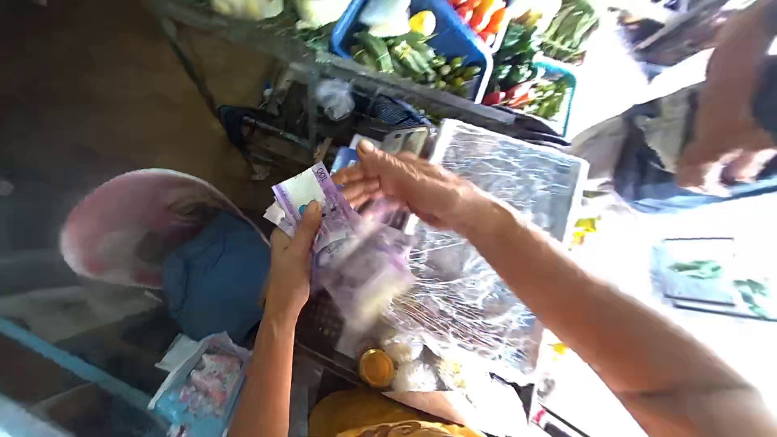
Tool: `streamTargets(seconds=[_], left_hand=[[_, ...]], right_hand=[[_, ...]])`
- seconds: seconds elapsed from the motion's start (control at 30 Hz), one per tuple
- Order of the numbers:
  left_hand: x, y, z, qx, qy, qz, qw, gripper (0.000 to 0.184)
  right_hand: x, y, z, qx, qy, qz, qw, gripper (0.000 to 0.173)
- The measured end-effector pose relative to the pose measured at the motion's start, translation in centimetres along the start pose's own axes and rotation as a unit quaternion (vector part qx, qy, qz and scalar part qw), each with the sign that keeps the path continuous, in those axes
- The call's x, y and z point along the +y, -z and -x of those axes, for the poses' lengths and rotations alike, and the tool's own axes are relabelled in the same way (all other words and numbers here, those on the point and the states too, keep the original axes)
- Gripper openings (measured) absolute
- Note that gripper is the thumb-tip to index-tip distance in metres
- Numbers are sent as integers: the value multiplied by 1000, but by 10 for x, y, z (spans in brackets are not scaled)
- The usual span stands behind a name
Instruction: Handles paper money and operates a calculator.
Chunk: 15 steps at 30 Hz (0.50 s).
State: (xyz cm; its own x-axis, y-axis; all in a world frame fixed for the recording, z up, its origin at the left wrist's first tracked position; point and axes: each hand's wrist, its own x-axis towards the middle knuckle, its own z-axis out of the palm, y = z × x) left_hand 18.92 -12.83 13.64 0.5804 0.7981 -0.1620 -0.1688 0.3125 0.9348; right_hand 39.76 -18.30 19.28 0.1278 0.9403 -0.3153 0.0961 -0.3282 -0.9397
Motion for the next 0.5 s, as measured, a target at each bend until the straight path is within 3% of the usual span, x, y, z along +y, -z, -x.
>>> streamTargets(seconds=[0.07,0.13,0.2,0.27,0.33,0.4,0.43,0.5], left_hand=[[11,-31,-7,-21,-59,-156,986,29],[8,-53,-6,-49,-124,-224,965,32],[2,-79,0,-60,-139,-195,969,28],[0,-111,7,-98,-82,-101,987,25],[-1,-137,13,-173,17,-18,985,39],[-3,-160,20,-226,92,1,970,30],[-3,-171,24,-225,123,-5,967,22],[-7,-192,30,-208,159,8,965,24]], right_hand=[[16,-8,48,26,-8,-66,997,69],[34,-16,78,66,40,-73,994,45],[50,-20,101,114,87,-75,987,27],[62,-15,124,163,110,-86,977,26],[70,-2,146,197,129,-78,969,25],[73,9,168,241,119,-38,962,25],[73,13,179,261,100,-30,960,25],[76,18,201,281,55,-37,957,26]])
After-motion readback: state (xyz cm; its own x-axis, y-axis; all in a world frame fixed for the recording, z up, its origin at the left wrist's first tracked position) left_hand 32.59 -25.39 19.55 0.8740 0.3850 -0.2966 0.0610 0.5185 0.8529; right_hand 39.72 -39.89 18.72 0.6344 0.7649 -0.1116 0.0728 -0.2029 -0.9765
